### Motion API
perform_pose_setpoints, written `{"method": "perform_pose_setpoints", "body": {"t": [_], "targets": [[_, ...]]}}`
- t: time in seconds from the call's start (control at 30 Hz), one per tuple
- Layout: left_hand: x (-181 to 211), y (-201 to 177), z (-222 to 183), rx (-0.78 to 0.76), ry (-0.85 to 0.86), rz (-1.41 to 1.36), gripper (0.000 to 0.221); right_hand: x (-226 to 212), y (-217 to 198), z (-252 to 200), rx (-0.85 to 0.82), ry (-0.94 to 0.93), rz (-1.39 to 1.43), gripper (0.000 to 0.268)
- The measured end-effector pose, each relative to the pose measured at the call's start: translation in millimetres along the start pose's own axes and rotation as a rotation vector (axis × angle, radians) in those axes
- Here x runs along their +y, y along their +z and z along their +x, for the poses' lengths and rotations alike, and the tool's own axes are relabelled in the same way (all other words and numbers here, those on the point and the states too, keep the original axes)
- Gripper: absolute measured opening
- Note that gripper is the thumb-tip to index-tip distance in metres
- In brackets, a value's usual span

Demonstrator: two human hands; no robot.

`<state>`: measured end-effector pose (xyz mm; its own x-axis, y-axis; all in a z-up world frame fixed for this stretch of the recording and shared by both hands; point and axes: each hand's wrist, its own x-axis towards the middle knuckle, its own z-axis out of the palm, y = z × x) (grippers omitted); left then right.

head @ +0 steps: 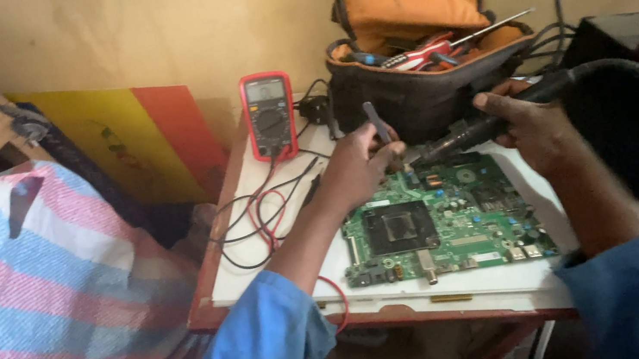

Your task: Using a hot air rework station and tweezers to desolder and remove components from a computer motherboard.

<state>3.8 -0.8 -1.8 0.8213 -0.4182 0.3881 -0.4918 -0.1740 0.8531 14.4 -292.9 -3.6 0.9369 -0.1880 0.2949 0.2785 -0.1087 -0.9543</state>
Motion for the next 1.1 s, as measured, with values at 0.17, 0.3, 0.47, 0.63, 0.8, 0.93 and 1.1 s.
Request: {"method": "perform_pose_setpoints", "body": {"t": [0.17,0.3,0.47,0.63,0.8,0.93,1.1], "targets": [[10.9,-3.1,-2.7,-0.039,-0.092,0.031,0.020,-14.1,-25.7,7.5,-0.347,0.048,0.018,0.017],[5.5,-1.2,0.1,-0.036,-0.087,0.005,0.021,-10.7,-44.2,14.2,-0.396,0.137,0.060,0.035],[-2.3,0.7,3.9,-0.001,-0.039,0.170,0.029,-18.2,-45.9,17.5,-0.463,0.123,0.051,0.049],[-5.8,0.9,7.0,0.040,-0.009,0.198,0.038,-16.5,-28.4,24.9,-0.480,0.034,-0.001,0.026],[-11.7,2.7,11.6,0.059,0.038,0.216,0.032,-21.6,22.6,15.3,0.073,-0.071,-0.022,0.013],[-11.4,4.3,11.4,0.065,0.026,0.241,0.034,-13.5,33.4,18.4,0.224,0.021,0.019,0.013],[-5.1,6.0,12.0,0.038,-0.005,0.274,0.026,-8.3,38.2,16.2,0.257,-0.006,0.319,0.008]]}}
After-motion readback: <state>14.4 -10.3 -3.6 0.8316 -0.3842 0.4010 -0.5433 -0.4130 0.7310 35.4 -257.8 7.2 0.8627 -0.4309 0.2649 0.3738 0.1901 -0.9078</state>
